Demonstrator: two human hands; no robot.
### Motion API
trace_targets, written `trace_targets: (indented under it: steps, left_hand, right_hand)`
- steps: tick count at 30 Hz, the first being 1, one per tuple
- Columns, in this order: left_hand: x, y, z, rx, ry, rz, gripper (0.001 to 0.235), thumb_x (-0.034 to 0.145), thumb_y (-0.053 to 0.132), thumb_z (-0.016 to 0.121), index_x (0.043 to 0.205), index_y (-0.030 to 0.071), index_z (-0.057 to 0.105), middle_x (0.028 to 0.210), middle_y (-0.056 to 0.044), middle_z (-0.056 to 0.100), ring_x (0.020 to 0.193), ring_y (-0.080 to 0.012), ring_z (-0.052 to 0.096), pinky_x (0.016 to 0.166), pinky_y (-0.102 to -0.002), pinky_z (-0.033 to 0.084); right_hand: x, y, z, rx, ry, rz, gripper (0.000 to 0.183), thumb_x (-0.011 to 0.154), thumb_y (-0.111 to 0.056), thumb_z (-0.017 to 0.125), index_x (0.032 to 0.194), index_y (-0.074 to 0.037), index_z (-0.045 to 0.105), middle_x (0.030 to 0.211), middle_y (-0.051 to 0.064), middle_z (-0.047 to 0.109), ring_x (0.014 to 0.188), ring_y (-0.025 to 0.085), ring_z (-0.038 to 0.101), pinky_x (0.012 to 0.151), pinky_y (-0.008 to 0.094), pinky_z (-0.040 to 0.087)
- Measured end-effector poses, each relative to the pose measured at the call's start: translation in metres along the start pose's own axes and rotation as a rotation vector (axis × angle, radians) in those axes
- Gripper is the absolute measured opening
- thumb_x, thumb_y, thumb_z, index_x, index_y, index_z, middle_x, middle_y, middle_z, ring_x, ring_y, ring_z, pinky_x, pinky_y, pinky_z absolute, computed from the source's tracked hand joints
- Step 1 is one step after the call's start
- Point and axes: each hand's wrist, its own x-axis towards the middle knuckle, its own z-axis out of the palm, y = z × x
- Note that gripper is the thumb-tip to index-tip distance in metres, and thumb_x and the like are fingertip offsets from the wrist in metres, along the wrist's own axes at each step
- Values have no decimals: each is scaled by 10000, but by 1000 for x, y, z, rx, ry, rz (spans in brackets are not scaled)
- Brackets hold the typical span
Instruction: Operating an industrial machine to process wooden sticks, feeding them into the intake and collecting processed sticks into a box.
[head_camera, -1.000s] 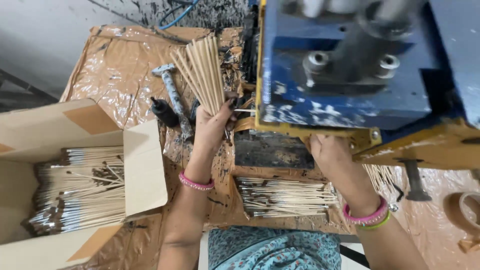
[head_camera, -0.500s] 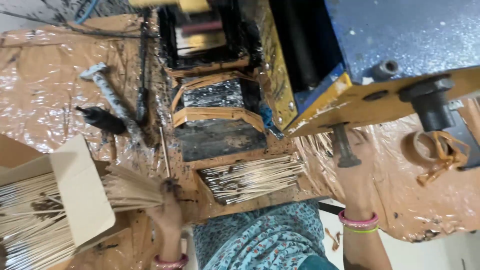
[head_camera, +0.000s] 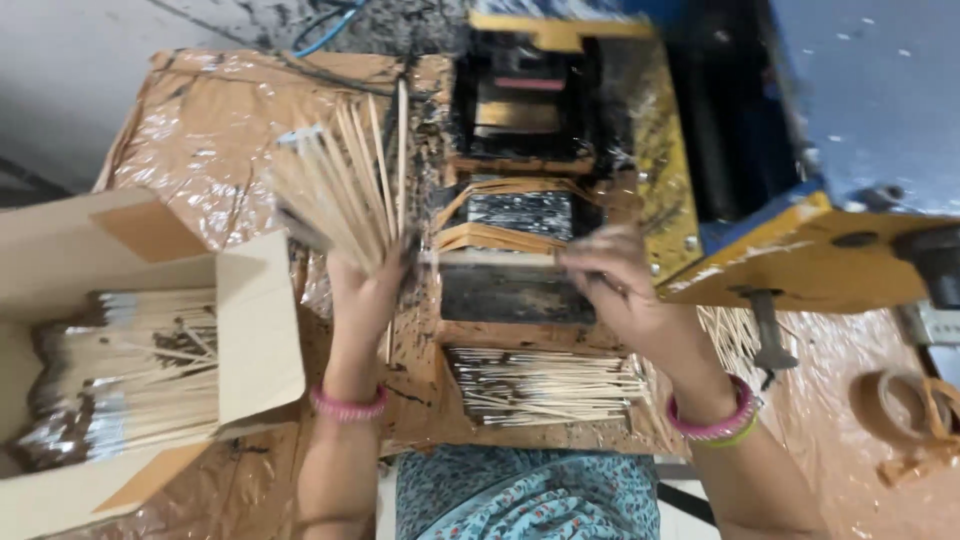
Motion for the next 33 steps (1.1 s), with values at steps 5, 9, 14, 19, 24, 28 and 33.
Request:
trace_targets:
  steps: [5,9,14,19,24,28,33]
  left_hand:
    - [49,-29,9,107,179,-77,93,976,54,670,996,-21,721,684,-42,675,507,-88,583,424,-217,421]
    - [61,-42,13,-43,37,-143,143,973,51,644,1064,-14,734,682,-35,670,522,-84,591,437,-227,451]
    - [59,-43,15,-114,17,-170,213,966,41,601,1133,1,727,667,-8,631,535,-64,548,481,-208,425]
    - [49,-55,13,-183,11,-112,167,1022,64,628,1149,-21,697,701,-15,623,551,-73,538,481,-218,409]
    - [1,-71,-6,-202,107,-75,253,1015,58,614,1261,5,643,837,-13,652,630,-69,571,517,-207,433]
    - [-60,-104,-39,117,233,127,197,1051,-67,579,1243,-33,606,1014,-61,659,848,-115,618,687,-236,504]
    - [-96,-85,-37,70,286,-108,155,996,-18,524,1084,47,633,878,-50,713,712,-109,664,532,-209,476]
  right_hand:
    - [31,20,20,-895,22,-229,400,843,112,601,1187,-30,747,1240,122,726,1225,302,613,1060,467,460]
    - [7,46,15,-837,67,-140,437,849,106,546,1234,10,730,1253,206,720,1213,343,605,1053,467,492]
    - [-28,90,16,-749,2,372,166,970,-21,563,983,12,725,858,197,728,775,310,709,761,426,561]
    - [1,51,9,-785,117,102,128,931,-36,636,990,6,743,893,208,726,795,348,693,754,447,543]
    - [-11,-28,-2,-888,229,-163,147,915,-5,633,1005,-21,749,950,173,745,856,343,702,789,444,535]
    - [-131,32,-39,-722,531,175,30,952,-21,700,980,-20,712,935,137,727,882,286,702,859,375,538]
    - [-172,38,-37,-852,598,518,171,919,-15,734,1070,32,668,937,154,676,893,249,650,821,355,511]
